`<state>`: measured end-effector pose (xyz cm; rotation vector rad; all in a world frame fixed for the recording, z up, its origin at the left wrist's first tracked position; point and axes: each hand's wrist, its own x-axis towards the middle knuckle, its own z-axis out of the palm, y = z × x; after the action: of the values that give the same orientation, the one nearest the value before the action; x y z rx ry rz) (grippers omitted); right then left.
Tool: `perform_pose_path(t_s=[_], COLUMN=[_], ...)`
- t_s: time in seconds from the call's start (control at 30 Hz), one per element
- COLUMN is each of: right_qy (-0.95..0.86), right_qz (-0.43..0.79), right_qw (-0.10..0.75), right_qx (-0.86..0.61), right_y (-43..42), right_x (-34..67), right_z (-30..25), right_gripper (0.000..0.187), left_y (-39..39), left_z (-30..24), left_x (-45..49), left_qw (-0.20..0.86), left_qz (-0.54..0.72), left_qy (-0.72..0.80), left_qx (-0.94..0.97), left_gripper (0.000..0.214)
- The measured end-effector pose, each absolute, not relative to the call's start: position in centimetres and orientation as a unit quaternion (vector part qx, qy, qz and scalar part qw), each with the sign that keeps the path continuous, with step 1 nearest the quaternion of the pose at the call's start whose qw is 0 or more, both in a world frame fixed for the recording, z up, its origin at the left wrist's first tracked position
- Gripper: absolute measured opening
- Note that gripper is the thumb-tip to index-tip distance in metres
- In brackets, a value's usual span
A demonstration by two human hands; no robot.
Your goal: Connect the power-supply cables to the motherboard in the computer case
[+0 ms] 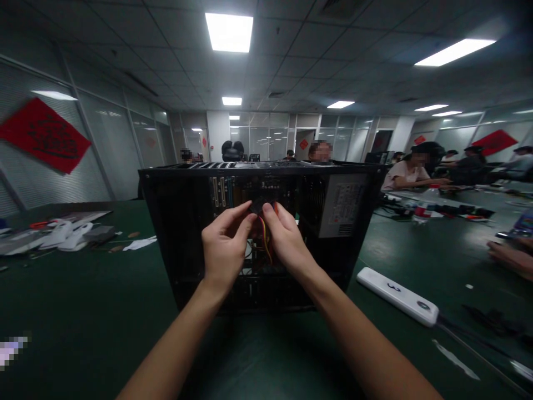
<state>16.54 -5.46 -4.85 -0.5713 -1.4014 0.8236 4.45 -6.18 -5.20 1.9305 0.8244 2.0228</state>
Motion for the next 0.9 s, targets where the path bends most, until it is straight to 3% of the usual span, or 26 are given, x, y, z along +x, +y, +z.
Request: perform_pose_path(t_s=[0.17,0.37,0.5,0.67,0.77,0.9], right_qy=[-0.584,-0.652,-0.729,-0.771,-0.842,-0.859], right_qz=[0.362,0.335,0.262,0.02,-0.086,-0.167], right_qw=[0.675,0.626,0.529,0.546,0.45,0.354], right_qx=[-0.269,-0.267,-0.346,-0.327,-0.284,-0.33], right_y=[-5.2,-5.1,-5.1,-5.1,-5.0,-4.3], right_x=[15.6,15.6,17.9,20.7,21.3,21.6], right_z=[-5.6,-5.8,-4.8,-3.6,-3.9,-5.9], right_gripper=[0.036,0.046,0.066,0.033,0.046,0.043], left_y=[-5.2,-4.9,-4.8,-4.1,-3.5,-2.5], left_z=[-5.7,-4.6,-4.4,-5.2,-5.7,-6.9], left_x=[3.3,1.2,0.7,1.2,1.4,1.6], left_qw=[-0.189,-0.387,-0.409,-0.374,-0.35,-0.269], left_qz=[0.584,0.46,0.44,0.433,0.429,0.396], left_qy=[0.27,0.271,0.264,0.267,0.277,0.305], left_qx=[0.742,0.752,0.755,0.776,0.785,0.823], left_gripper=[0.033,0.026,0.027,0.025,0.025,0.023])
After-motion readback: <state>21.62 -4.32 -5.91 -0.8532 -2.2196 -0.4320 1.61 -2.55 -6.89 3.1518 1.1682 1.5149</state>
